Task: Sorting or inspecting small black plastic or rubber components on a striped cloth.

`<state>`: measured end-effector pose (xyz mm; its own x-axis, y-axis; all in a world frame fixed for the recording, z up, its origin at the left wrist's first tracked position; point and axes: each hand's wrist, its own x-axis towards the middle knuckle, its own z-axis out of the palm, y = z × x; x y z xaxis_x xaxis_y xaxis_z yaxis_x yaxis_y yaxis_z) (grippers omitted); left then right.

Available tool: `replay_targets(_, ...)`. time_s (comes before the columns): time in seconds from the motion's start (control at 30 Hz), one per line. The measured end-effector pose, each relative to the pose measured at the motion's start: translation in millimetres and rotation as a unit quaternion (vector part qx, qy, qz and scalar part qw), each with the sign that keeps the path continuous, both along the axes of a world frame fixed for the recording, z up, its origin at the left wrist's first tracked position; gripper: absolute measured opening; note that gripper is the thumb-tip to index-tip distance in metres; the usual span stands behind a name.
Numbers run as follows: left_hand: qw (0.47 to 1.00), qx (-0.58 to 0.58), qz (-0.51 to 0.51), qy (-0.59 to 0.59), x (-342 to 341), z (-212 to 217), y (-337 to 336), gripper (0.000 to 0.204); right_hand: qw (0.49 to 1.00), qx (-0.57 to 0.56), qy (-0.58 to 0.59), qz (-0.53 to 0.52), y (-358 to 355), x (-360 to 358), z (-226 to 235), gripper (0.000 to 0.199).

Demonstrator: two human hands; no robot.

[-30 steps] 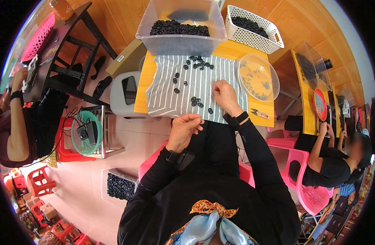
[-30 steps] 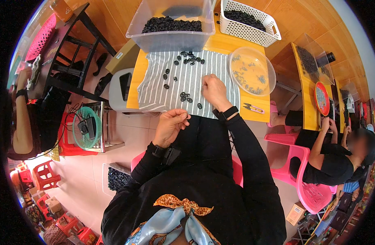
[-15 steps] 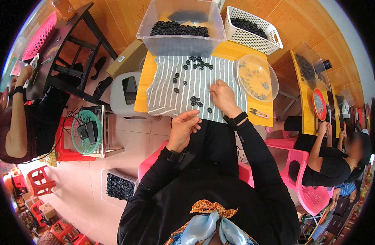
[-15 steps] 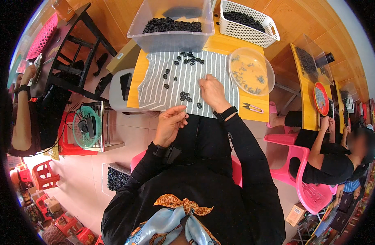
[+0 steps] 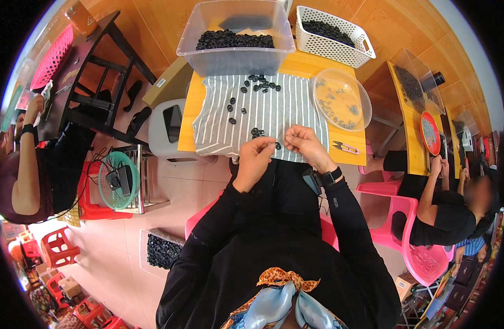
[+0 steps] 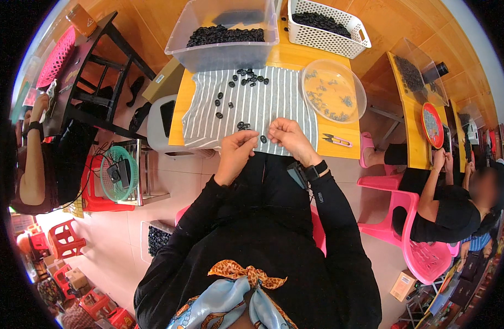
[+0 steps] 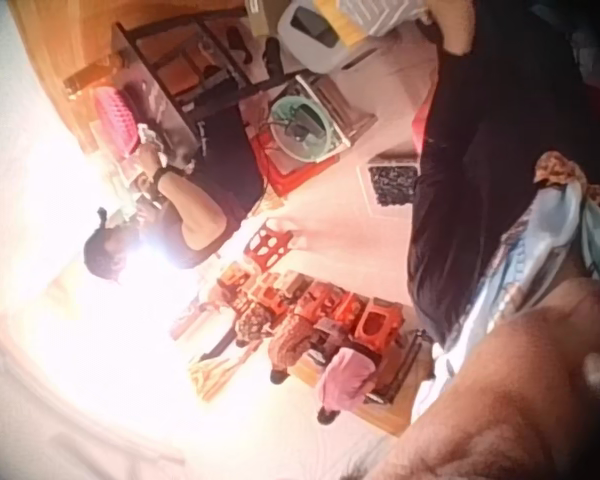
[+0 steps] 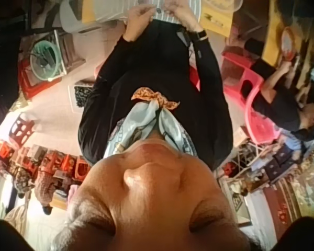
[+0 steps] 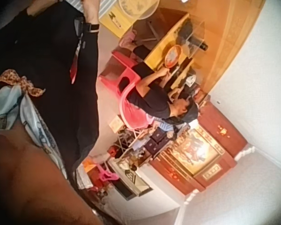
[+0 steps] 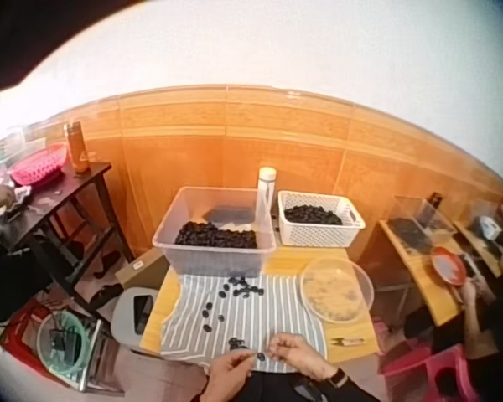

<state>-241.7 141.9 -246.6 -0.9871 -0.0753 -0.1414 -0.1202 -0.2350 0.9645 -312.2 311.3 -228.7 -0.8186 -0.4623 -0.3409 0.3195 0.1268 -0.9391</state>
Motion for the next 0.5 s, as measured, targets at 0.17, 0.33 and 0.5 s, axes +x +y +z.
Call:
replay_targets(0.17,0.993,-0.087,-0.037,0.064,-18,-9,13,0.016,0.999,-0.036,-0.017,0.016,7,7,5,0.012)
replay_targets(0.33,0.990,-0.120,-0.026,0.075,-20,7,20,0.014,0.997,-0.067,-0.024,0.038,15,7,0,0.013)
replay_targets(0.5,0.981,-0.161,-0.039,0.104,-23,9,22,0.011,0.995,-0.095,-0.040,0.019,16,10,-5,0.013)
